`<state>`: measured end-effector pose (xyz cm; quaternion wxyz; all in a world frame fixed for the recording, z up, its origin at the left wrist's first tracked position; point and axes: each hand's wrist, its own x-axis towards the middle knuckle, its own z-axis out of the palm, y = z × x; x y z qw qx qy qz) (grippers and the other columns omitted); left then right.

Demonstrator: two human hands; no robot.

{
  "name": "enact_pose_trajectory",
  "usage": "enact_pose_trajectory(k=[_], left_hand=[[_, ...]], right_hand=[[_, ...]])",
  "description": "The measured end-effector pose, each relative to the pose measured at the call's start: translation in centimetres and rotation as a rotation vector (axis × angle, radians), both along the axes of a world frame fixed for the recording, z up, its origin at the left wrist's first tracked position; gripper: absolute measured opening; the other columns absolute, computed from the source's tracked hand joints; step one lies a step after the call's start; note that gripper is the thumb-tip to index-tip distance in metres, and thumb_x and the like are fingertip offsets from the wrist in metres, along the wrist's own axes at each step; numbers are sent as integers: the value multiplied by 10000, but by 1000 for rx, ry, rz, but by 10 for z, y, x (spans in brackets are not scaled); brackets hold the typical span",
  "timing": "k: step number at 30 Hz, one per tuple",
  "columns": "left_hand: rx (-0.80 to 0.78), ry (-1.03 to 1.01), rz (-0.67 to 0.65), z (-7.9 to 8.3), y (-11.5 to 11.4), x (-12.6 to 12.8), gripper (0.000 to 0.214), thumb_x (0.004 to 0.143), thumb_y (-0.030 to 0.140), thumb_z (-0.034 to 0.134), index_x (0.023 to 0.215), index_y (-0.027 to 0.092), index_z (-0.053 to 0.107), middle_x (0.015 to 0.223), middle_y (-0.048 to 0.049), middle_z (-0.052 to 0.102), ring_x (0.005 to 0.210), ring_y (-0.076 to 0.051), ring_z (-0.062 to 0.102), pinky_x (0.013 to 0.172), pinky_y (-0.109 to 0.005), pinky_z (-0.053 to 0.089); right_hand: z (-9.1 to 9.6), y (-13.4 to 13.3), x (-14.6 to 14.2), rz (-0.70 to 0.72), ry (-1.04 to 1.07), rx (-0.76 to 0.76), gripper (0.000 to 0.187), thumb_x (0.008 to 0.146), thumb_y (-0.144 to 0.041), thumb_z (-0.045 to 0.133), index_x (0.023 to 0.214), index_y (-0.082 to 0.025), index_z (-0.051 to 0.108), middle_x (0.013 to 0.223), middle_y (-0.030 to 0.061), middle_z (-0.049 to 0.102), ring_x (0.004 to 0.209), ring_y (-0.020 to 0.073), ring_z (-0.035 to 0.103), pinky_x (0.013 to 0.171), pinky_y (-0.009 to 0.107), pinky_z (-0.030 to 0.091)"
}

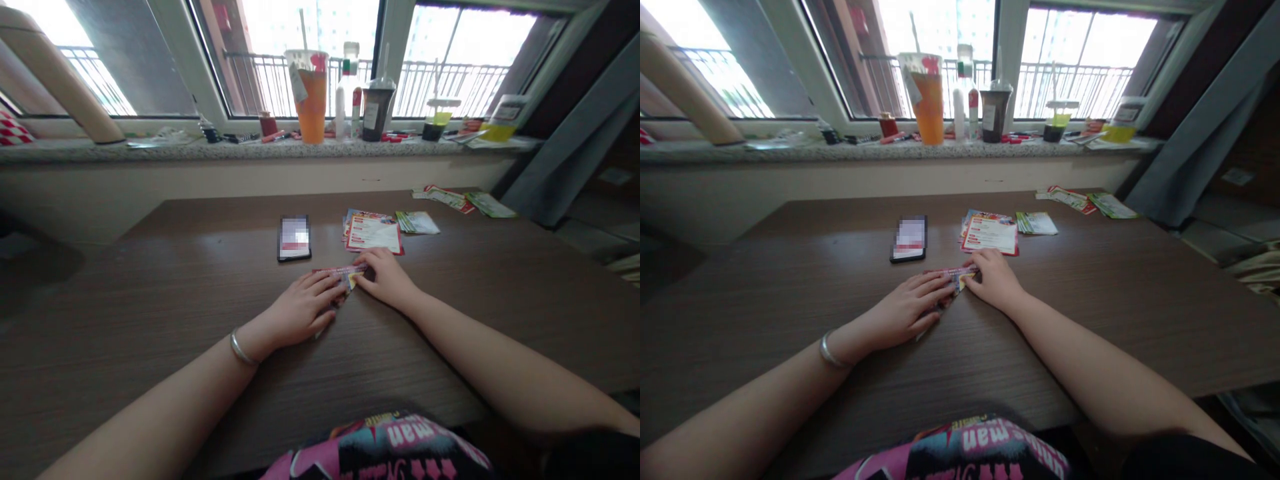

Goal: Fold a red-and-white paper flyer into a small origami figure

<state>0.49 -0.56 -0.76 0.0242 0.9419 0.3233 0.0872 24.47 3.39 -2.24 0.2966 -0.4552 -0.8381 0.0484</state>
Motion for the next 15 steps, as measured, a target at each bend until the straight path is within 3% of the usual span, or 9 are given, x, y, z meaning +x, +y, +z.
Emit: enact_pose_trajectory(k=[4,9,15], left_hand=[[-20,-57,120,-6,1,-2,486,965,382,386,1390,152,434,1478,-118,402,1394,-234,315,1143,-407,288],[-30,-90,280,-7,0,-3,493,929,373,447,1375,164,454,1478,-133,396,1395,-276,308,1135,-463,288],[-56,-86,301,2,-7,-1,512,903,364,476,1362,137,463,1462,-133,417,1373,-279,342,1135,-465,289]], right_hand=[[8,-17,-7,121,-145,-55,177,832,-338,619,940,-203,657,1008,85,629,991,232,537,888,394,445],[14,-30,-3,88,-190,-59,158,846,-315,608,944,-207,668,1042,81,640,1008,227,546,895,381,442],[19,-36,4,40,-189,-39,137,843,-307,602,908,-195,648,1075,80,650,1035,231,556,921,379,440]])
